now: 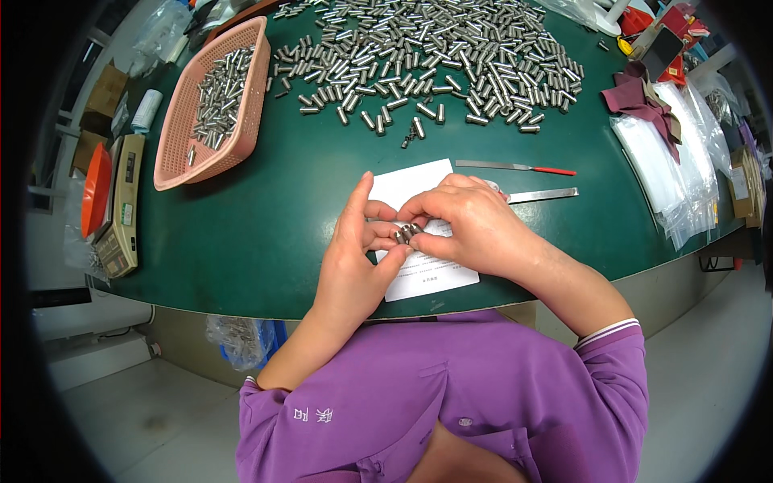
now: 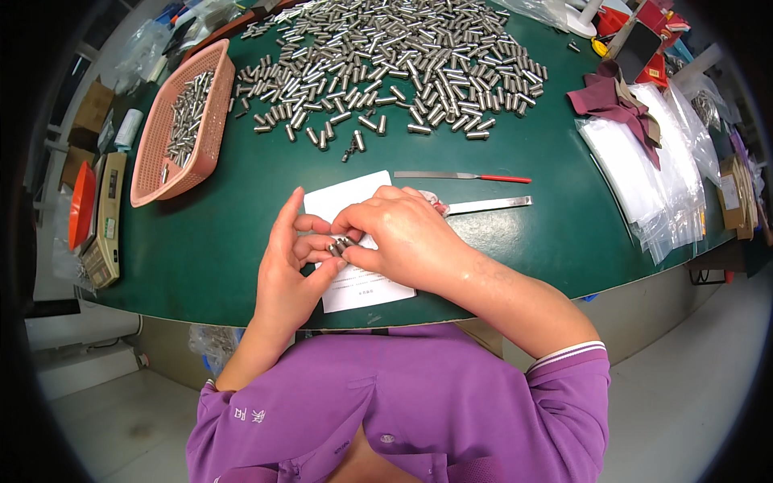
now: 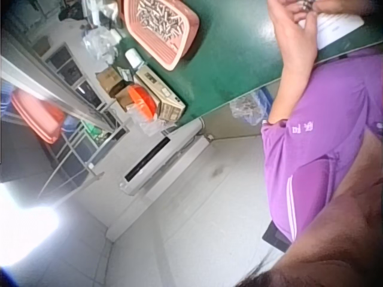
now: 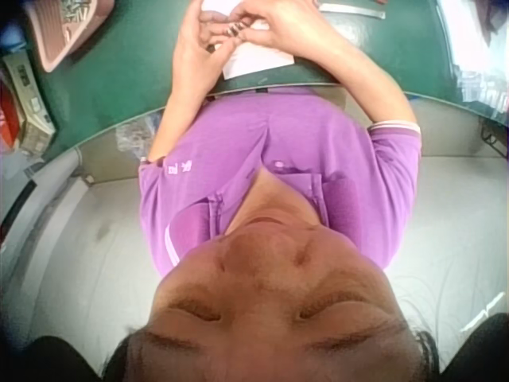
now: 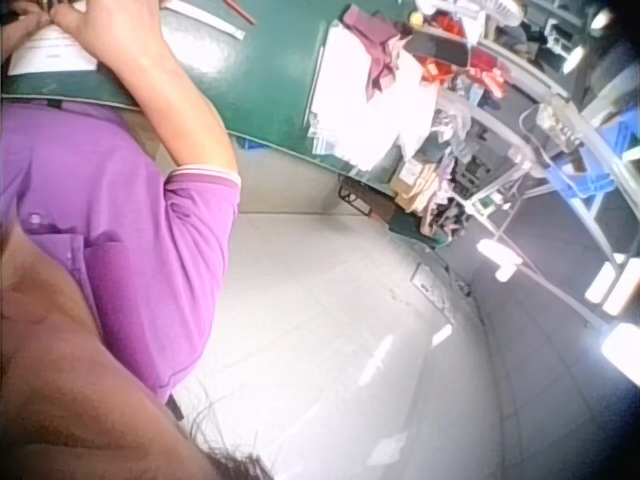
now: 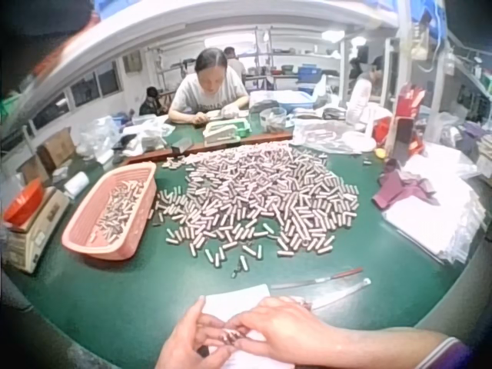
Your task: The person sorts small cylindrical metal parts on a green workbench, picking them from a large pile and arranging them in rows on a white paper sheet. The person also moves parts into a pink plastic basket and uses a metal ruler to measure or align the parts.
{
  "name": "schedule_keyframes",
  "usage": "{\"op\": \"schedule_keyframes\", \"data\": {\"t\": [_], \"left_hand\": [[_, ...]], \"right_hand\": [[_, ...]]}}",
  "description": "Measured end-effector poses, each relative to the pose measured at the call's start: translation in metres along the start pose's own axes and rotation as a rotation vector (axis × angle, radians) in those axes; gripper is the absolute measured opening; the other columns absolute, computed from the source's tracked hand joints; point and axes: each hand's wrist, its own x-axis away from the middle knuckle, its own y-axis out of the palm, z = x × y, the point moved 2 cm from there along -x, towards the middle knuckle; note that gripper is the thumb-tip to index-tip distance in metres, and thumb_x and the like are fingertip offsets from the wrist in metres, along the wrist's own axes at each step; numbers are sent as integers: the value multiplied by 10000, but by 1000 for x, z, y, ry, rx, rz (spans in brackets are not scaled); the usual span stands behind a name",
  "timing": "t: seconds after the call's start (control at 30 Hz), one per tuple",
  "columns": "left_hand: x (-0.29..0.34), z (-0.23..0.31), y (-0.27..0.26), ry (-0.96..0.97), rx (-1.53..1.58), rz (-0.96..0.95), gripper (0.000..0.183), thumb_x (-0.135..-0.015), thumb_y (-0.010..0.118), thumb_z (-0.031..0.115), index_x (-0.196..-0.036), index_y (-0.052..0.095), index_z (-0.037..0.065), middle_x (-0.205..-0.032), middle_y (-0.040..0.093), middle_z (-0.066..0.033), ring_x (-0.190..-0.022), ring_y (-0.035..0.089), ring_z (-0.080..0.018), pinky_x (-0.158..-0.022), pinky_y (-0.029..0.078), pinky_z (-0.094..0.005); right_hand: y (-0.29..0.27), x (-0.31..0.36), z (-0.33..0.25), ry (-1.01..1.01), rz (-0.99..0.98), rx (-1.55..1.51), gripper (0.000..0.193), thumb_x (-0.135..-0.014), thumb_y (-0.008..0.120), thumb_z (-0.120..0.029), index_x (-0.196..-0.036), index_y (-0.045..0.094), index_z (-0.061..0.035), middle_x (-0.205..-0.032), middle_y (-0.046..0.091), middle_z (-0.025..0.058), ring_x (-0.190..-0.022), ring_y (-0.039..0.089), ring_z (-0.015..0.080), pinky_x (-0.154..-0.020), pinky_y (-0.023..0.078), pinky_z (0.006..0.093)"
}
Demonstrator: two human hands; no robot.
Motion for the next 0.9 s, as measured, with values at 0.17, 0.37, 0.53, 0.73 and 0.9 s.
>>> {"op": "schedule_keyframes", "data": {"t": [0.17, 0.37, 0.53, 0.73, 0.9], "left_hand": [[1, -2, 0, 1, 11, 5, 867, -780, 683, -135, -1503, 217, -26, -1158, 536, -163, -960, 688, -219, -791, 579, -283], [0, 0, 0, -15, 4, 8, 867, -785, 681, -134, -1507, 215, -18, -1175, 521, -169, -969, 688, -227, -792, 583, -287], [0, -1, 0, -6, 4, 10, 864, -784, 682, -135, -1505, 220, -19, -1178, 522, -169, -967, 690, -227, -792, 583, -288], [1, -2, 1, -9, -7, 3, 874, -778, 675, -146, -1509, 214, -15, -1197, 519, -168, -974, 685, -216, -798, 576, -281], [3, -2, 0, 0, -35, 17, 863, -775, 688, -133, -1506, 250, 1, -1208, 524, -173, -907, 672, -192, -796, 576, -286]], "right_hand": [[0, 0, 0, -2, 8, -14, 215, -775, 728, -217, -973, 720, -134, -839, 698, 14, -917, 637, 236, -865, 471, 412], [-1, 0, 0, 11, 12, -26, 217, -774, 733, -213, -977, 719, -136, -839, 699, 10, -914, 640, 236, -859, 472, 411], [-1, 0, -1, 28, 6, -20, 216, -776, 735, -213, -979, 719, -143, -841, 697, 8, -912, 641, 239, -852, 474, 416], [-2, 0, -1, 32, -13, -10, 206, -773, 734, -215, -968, 727, -146, -846, 701, -1, -915, 632, 238, -859, 471, 417], [-1, 1, 0, -50, 9, -8, 179, -757, 739, -178, -934, 740, -154, -863, 707, -14, -908, 617, 220, -862, 469, 404]]}}
